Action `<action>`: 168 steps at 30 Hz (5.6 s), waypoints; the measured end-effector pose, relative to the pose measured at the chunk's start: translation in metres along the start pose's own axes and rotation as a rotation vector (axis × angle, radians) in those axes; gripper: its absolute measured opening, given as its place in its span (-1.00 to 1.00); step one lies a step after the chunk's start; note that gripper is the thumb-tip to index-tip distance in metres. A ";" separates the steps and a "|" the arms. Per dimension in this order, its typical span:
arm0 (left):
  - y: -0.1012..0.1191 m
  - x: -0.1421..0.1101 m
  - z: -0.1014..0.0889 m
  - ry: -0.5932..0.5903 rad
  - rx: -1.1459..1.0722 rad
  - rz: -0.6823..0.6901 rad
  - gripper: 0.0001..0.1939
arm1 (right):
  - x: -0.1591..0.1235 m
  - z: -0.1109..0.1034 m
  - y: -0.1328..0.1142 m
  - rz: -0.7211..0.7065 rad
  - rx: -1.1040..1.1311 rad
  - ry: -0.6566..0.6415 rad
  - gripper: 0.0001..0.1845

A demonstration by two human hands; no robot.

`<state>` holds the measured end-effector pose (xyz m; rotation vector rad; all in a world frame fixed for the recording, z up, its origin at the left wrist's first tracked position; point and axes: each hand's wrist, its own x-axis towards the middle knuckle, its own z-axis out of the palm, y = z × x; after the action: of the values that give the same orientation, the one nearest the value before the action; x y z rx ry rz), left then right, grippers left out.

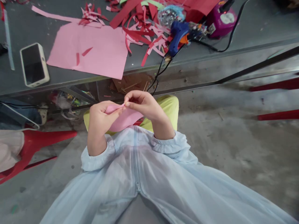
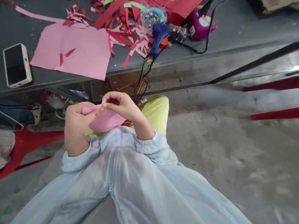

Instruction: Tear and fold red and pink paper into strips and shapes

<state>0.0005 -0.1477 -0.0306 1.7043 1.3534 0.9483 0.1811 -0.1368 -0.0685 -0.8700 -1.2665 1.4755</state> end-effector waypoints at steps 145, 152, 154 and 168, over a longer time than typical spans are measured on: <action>-0.027 0.015 0.043 0.292 -0.649 -0.212 -0.58 | 0.003 0.010 0.007 0.083 0.265 0.253 -0.61; -0.032 0.012 0.039 0.147 -0.570 -0.231 -0.65 | 0.004 0.004 0.009 0.097 0.252 0.273 -0.61; -0.031 0.012 0.039 0.161 -0.570 -0.231 -0.65 | 0.004 0.003 0.009 0.120 0.251 0.243 -0.61; -0.024 0.013 0.040 0.220 -0.575 -0.226 -0.61 | 0.003 0.005 0.006 0.160 0.274 0.240 -0.54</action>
<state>0.0279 -0.1350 -0.0679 1.0185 1.2201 1.2680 0.1743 -0.1351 -0.0736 -0.9465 -0.8128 1.5723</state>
